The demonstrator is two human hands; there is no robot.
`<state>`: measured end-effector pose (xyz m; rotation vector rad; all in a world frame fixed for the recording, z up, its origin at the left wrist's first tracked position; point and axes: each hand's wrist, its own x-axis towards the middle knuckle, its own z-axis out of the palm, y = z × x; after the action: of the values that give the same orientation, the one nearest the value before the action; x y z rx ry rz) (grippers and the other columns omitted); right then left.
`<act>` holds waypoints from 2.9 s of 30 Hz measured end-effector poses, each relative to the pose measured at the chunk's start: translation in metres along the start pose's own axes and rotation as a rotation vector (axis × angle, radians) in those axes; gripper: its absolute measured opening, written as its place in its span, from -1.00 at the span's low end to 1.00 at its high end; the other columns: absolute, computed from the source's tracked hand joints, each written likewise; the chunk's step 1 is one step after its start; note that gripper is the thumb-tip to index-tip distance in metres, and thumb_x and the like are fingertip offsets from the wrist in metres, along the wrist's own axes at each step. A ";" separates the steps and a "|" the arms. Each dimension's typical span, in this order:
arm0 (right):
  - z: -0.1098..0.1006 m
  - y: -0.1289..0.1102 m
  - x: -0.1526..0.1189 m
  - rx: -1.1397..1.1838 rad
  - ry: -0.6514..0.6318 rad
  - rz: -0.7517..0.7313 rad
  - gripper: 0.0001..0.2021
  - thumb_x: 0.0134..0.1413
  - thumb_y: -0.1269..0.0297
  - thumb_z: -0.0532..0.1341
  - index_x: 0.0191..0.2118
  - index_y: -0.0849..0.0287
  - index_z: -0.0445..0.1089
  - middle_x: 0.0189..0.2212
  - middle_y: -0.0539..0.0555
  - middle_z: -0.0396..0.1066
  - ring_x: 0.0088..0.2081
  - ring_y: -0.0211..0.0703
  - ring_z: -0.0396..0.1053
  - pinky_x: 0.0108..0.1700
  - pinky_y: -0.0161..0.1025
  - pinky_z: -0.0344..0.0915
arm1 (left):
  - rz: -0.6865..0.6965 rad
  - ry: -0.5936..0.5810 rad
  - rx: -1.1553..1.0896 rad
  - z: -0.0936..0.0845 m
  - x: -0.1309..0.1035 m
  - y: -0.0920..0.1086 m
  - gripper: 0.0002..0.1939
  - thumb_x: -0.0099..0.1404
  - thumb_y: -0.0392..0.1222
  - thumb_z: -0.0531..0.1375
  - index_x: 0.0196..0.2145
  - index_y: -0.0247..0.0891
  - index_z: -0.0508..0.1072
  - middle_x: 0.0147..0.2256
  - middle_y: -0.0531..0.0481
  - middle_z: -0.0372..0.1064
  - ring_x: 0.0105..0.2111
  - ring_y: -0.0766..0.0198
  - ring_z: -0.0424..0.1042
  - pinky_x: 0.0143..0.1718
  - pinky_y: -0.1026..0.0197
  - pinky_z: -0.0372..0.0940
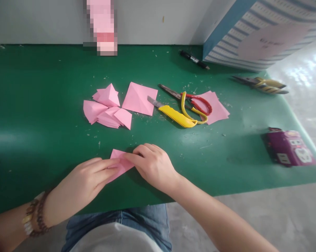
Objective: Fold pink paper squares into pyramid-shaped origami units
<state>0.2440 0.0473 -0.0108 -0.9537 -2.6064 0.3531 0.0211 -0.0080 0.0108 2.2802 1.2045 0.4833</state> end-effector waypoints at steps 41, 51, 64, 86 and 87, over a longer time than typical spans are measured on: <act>0.003 0.000 -0.002 -0.031 -0.021 -0.006 -0.68 0.27 0.52 0.05 -0.08 0.12 0.51 -0.38 0.06 0.43 -0.38 -0.21 0.30 -0.30 -0.27 0.26 | -0.051 -0.010 0.091 -0.002 0.000 -0.005 -0.82 0.38 -0.31 0.14 -0.13 -0.24 0.52 0.13 -0.06 0.38 -0.17 0.15 0.52 -0.07 0.03 0.47; -0.003 -0.002 -0.003 -0.009 0.014 0.042 -0.75 0.30 0.41 0.07 -0.05 0.14 0.46 -0.29 0.12 0.45 -0.29 -0.12 0.37 -0.24 -0.17 0.33 | -0.053 -0.057 0.087 -0.007 0.003 -0.007 -0.87 0.33 -0.29 0.21 -0.18 -0.24 0.54 0.10 -0.08 0.41 -0.15 0.14 0.52 -0.07 0.03 0.46; -0.004 -0.092 -0.039 0.751 -0.275 0.519 -0.76 0.19 0.50 0.00 -0.07 0.07 0.12 0.17 0.20 0.34 -0.60 -0.45 0.21 -0.53 -0.35 0.19 | -0.054 -0.082 0.092 -0.008 0.003 -0.009 -0.81 0.30 -0.32 0.24 -0.12 -0.25 0.52 0.13 -0.11 0.38 -0.11 0.12 0.51 -0.12 0.12 0.45; -0.003 -0.077 -0.051 0.857 -0.024 0.847 -0.85 0.23 0.37 0.04 -0.11 0.05 0.08 0.15 0.29 0.36 -0.71 -0.46 0.09 -0.65 -0.36 0.15 | -0.008 -0.086 0.172 -0.003 -0.001 -0.011 -0.76 0.38 -0.28 0.14 -0.03 -0.24 0.50 0.15 -0.11 0.36 -0.14 0.13 0.50 -0.11 0.07 0.42; -0.003 -0.075 -0.051 0.857 -0.005 0.861 -0.86 0.23 0.36 0.03 -0.12 0.05 0.07 0.15 0.29 0.36 -0.71 -0.46 0.10 -0.65 -0.35 0.17 | -0.008 -0.085 0.174 -0.002 -0.001 -0.012 -0.75 0.38 -0.29 0.14 -0.01 -0.24 0.49 0.15 -0.11 0.36 -0.13 0.13 0.50 -0.11 0.07 0.42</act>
<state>0.2387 -0.0415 0.0062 -1.5959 -1.5685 1.4951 0.0117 -0.0031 0.0055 2.4140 1.2555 0.2852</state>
